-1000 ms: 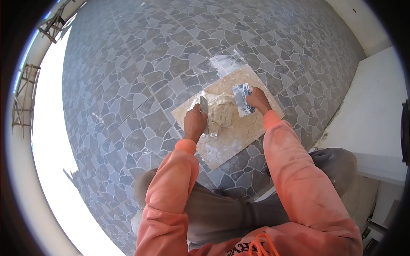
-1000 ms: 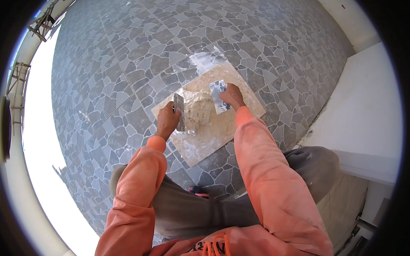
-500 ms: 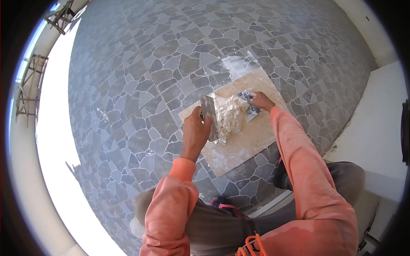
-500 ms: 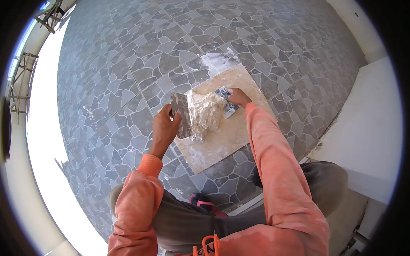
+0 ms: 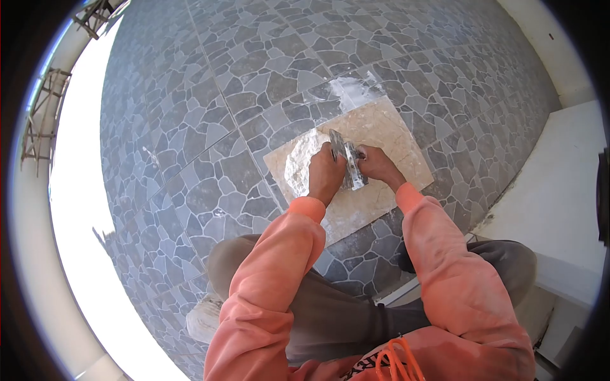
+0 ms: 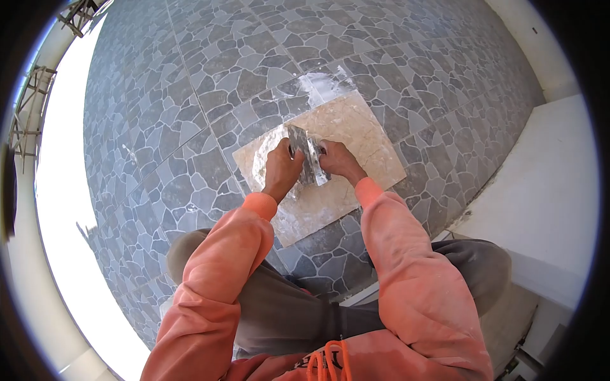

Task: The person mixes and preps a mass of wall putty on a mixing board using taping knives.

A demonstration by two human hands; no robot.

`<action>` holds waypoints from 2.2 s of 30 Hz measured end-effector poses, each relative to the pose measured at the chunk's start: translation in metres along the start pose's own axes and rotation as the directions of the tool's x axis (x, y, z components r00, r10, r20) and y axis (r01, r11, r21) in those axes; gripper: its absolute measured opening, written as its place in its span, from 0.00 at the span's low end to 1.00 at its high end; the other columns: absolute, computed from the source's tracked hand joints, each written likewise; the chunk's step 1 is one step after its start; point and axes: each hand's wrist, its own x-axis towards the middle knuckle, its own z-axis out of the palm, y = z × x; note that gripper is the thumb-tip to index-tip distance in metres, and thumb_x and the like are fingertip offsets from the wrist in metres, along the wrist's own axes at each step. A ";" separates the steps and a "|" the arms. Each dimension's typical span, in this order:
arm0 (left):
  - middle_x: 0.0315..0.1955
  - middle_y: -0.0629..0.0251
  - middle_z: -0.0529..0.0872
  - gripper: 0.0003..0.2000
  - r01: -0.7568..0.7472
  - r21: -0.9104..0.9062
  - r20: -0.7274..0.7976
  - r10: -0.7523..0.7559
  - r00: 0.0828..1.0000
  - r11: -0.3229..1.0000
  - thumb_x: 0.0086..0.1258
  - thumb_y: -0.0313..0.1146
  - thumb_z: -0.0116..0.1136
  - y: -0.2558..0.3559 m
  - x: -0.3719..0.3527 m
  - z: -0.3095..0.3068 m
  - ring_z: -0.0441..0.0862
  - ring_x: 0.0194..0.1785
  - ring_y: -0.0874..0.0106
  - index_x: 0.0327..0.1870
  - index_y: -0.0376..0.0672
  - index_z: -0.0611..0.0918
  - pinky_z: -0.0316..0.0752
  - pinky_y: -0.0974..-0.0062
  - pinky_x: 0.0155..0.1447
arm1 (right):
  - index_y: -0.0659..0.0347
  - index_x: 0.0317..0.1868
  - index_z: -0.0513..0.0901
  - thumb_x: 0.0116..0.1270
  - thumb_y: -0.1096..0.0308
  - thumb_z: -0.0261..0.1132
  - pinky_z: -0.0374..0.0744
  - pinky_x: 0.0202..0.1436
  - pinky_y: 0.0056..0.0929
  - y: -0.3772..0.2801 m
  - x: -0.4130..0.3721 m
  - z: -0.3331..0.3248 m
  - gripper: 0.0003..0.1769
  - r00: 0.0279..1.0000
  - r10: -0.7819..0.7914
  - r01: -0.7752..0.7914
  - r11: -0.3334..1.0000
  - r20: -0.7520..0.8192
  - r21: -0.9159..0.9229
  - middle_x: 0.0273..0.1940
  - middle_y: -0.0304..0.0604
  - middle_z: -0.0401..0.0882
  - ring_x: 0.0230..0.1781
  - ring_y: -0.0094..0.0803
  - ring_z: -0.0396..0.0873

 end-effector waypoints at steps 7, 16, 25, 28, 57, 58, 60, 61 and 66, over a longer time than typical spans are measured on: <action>0.29 0.37 0.83 0.11 0.045 0.146 -0.012 -0.044 0.999 0.988 0.63 0.30 0.57 -0.029 -0.001 0.015 0.83 0.36 0.40 0.42 0.32 0.77 0.76 0.49 0.43 | 0.69 0.46 0.82 0.59 0.73 0.60 0.76 0.41 0.33 -0.028 -0.014 -0.010 0.15 0.998 -0.053 0.044 0.978 0.039 0.203 0.33 0.48 0.81 0.36 0.28 0.77; 0.28 0.43 0.83 0.13 0.076 0.125 0.001 -0.077 0.997 0.989 0.61 0.35 0.59 -0.045 -0.004 -0.043 0.82 0.32 0.51 0.35 0.30 0.80 0.75 0.59 0.41 | 0.68 0.47 0.82 0.52 0.75 0.55 0.78 0.49 0.41 -0.037 0.106 -0.096 0.20 0.979 -0.205 0.191 0.914 -0.001 -0.359 0.43 0.64 0.83 0.44 0.56 0.82; 0.27 0.58 0.83 0.13 0.218 -0.020 -0.022 -0.218 0.976 0.976 0.66 0.35 0.61 -0.011 -0.025 -0.113 0.75 0.31 0.75 0.36 0.30 0.78 0.73 0.70 0.39 | 0.64 0.49 0.84 0.53 0.72 0.57 0.78 0.54 0.43 0.001 0.241 -0.031 0.22 0.911 -0.313 0.401 0.824 0.269 -0.399 0.47 0.62 0.83 0.51 0.56 0.81; 0.30 0.64 0.84 0.12 0.319 -0.090 -0.107 -0.328 0.939 0.943 0.68 0.35 0.60 -0.020 -0.017 -0.130 0.75 0.34 0.82 0.39 0.32 0.79 0.73 0.76 0.40 | 0.63 0.48 0.85 0.53 0.71 0.58 0.78 0.51 0.45 -0.016 0.260 -0.015 0.21 0.822 -0.390 0.547 0.741 0.415 -0.389 0.46 0.62 0.83 0.49 0.56 0.82; 0.30 0.76 0.80 0.08 -0.195 -0.612 -0.761 -0.502 0.412 0.767 0.73 0.32 0.60 -0.051 -0.102 -0.009 0.69 0.31 0.87 0.44 0.36 0.82 0.66 0.84 0.37 | 0.62 0.41 0.78 0.54 0.77 0.63 0.80 0.33 0.46 -0.059 0.013 -0.037 0.12 0.368 -0.576 0.917 0.097 0.730 -0.386 0.31 0.49 0.81 0.33 0.49 0.84; 0.30 0.76 0.80 0.08 -0.183 -0.614 -0.759 -0.511 0.403 0.767 0.73 0.32 0.59 -0.052 -0.106 -0.010 0.69 0.31 0.87 0.44 0.36 0.81 0.66 0.84 0.37 | 0.62 0.40 0.78 0.57 0.77 0.61 0.79 0.34 0.48 -0.071 0.024 -0.046 0.09 0.367 -0.666 0.925 0.192 0.649 -0.327 0.29 0.54 0.81 0.33 0.54 0.83; 0.30 0.76 0.80 0.07 -0.152 -0.621 -0.753 -0.531 0.388 0.769 0.73 0.31 0.59 -0.052 -0.111 -0.009 0.69 0.31 0.87 0.44 0.37 0.81 0.65 0.84 0.36 | 0.64 0.47 0.81 0.62 0.75 0.58 0.78 0.37 0.50 -0.099 0.056 -0.056 0.13 0.520 -0.629 0.853 0.350 0.578 -0.386 0.33 0.57 0.83 0.34 0.58 0.81; 0.29 0.76 0.80 0.07 -0.135 -0.623 -0.751 -0.540 0.380 0.770 0.73 0.31 0.59 -0.052 -0.115 -0.008 0.69 0.31 0.88 0.44 0.37 0.82 0.65 0.84 0.36 | 0.62 0.49 0.83 0.63 0.70 0.59 0.80 0.48 0.47 -0.104 0.083 -0.055 0.15 0.546 -0.656 0.837 0.414 0.521 -0.357 0.39 0.59 0.85 0.41 0.55 0.84; 0.40 0.68 0.84 0.11 -0.082 -0.627 -0.726 -0.543 0.422 0.775 0.74 0.31 0.58 -0.069 -0.137 0.001 0.77 0.40 0.83 0.53 0.36 0.80 0.71 0.82 0.46 | 0.58 0.53 0.84 0.59 0.71 0.56 0.79 0.50 0.43 -0.091 0.217 -0.011 0.21 0.626 -0.678 0.777 0.583 0.384 -0.237 0.43 0.58 0.85 0.45 0.53 0.83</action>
